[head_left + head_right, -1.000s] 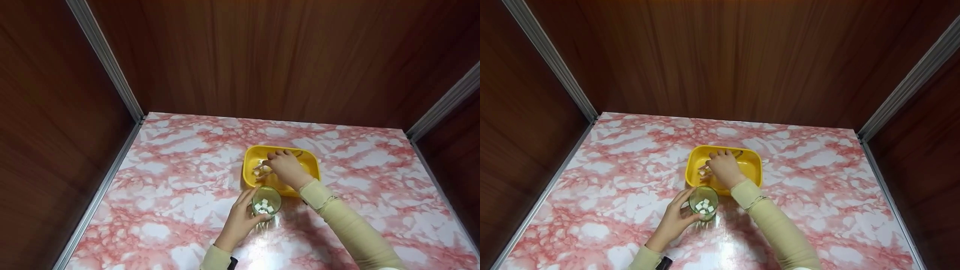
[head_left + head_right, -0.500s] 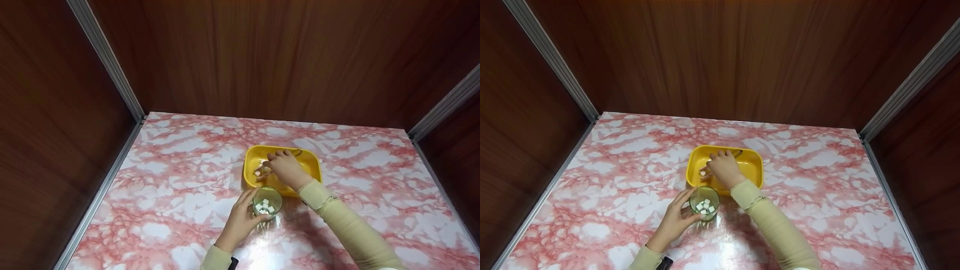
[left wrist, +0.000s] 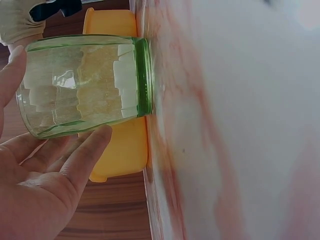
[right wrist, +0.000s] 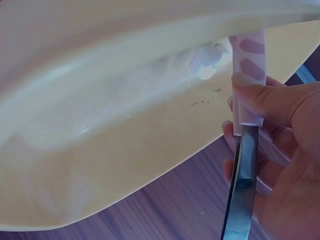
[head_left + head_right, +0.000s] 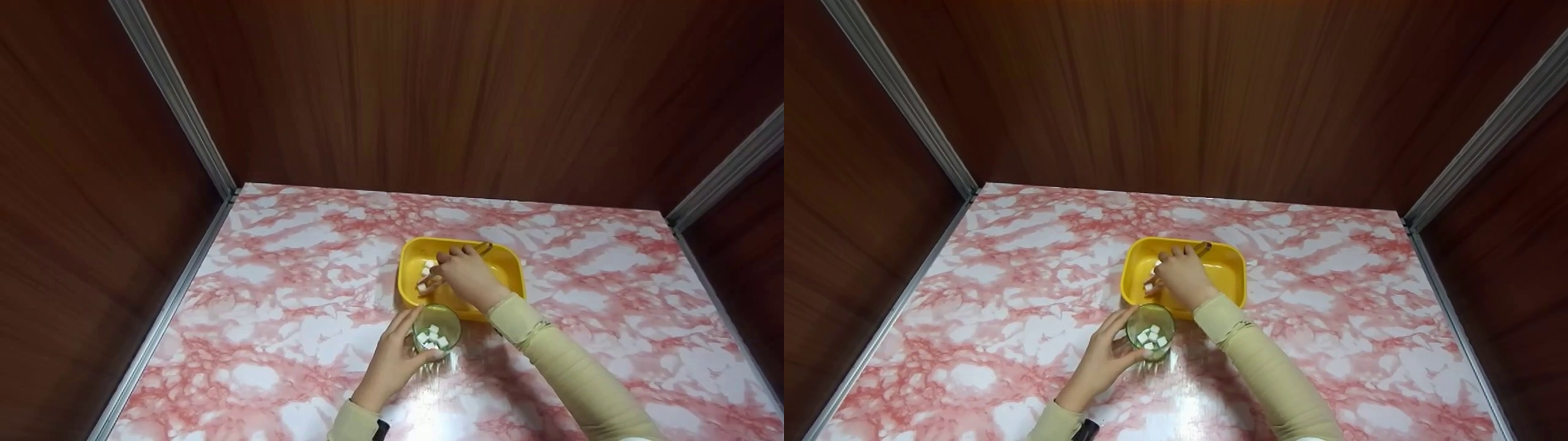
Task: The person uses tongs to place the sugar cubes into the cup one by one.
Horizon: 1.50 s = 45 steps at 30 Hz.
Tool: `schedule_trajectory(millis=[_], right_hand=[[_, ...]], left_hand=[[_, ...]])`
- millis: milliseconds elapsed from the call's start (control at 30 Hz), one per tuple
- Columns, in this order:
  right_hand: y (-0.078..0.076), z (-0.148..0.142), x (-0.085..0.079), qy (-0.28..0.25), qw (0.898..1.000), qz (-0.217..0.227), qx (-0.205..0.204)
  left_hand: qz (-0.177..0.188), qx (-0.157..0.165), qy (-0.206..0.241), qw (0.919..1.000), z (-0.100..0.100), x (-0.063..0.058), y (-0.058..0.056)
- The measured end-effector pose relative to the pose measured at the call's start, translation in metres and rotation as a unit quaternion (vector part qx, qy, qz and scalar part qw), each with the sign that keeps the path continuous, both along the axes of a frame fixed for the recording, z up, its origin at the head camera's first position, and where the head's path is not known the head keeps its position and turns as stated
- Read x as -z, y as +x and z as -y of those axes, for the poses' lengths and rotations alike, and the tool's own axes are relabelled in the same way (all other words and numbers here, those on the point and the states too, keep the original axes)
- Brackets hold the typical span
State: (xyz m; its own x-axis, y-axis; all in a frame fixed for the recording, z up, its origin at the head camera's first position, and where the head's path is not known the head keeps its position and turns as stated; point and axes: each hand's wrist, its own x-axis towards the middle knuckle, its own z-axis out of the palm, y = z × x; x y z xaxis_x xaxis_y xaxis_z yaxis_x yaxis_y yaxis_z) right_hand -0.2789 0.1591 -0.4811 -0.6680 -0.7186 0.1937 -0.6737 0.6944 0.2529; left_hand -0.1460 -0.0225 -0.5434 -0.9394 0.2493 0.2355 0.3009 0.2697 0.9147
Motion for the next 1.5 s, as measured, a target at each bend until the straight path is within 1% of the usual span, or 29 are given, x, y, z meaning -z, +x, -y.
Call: schedule_trajectory(millis=[233, 367, 467, 533, 633, 800, 1000, 1133, 1233, 1400, 1500], right_hand=[[0.001, -0.001, -0.002, 0.010, 1.000, -0.001, 0.005], [0.002, -0.001, -0.004, 0.008, 1.000, 0.006, 0.003], [0.002, -0.002, -0.004, 0.007, 1.000, 0.015, 0.000], [0.002, -0.002, -0.005, 0.005, 1.000, 0.012, -0.004], [0.003, -0.003, -0.005, -0.001, 1.000, 0.022, -0.005], [0.004, -0.005, -0.005, -0.006, 0.999, 0.039, -0.002], [0.004, -0.009, -0.004, -0.005, 0.999, 0.037, 0.004], [0.005, -0.011, -0.005, -0.006, 0.999, 0.038, 0.008], [0.006, -0.012, -0.008, -0.014, 0.999, 0.047, 0.012], [0.009, -0.014, -0.012, -0.038, 0.997, 0.067, 0.020], [0.010, -0.016, -0.014, -0.045, 0.997, 0.063, 0.017]], left_hand=[[0.007, -0.002, 0.002, 1.0000, 0.000, -0.001, 0.000], [0.008, -0.004, 0.000, 1.0000, -0.001, 0.000, -0.001], [0.003, -0.007, -0.004, 1.0000, 0.000, 0.000, 0.000], [-0.004, -0.009, -0.009, 0.9999, 0.000, 0.000, 0.000], [-0.013, -0.012, -0.017, 0.9997, 0.001, -0.001, 0.000], [-0.008, -0.008, -0.013, 0.9998, 0.001, -0.001, 0.000], [-0.004, -0.008, -0.009, 0.9999, 0.000, 0.000, 0.000], [-0.007, -0.009, -0.015, 0.9998, 0.001, -0.001, 0.001], [-0.009, -0.010, -0.016, 0.9998, 0.001, -0.001, 0.001], [-0.003, -0.006, -0.002, 1.0000, 0.000, -0.001, 0.001], [0.000, -0.006, -0.002, 1.0000, 0.000, -0.001, 0.002]])
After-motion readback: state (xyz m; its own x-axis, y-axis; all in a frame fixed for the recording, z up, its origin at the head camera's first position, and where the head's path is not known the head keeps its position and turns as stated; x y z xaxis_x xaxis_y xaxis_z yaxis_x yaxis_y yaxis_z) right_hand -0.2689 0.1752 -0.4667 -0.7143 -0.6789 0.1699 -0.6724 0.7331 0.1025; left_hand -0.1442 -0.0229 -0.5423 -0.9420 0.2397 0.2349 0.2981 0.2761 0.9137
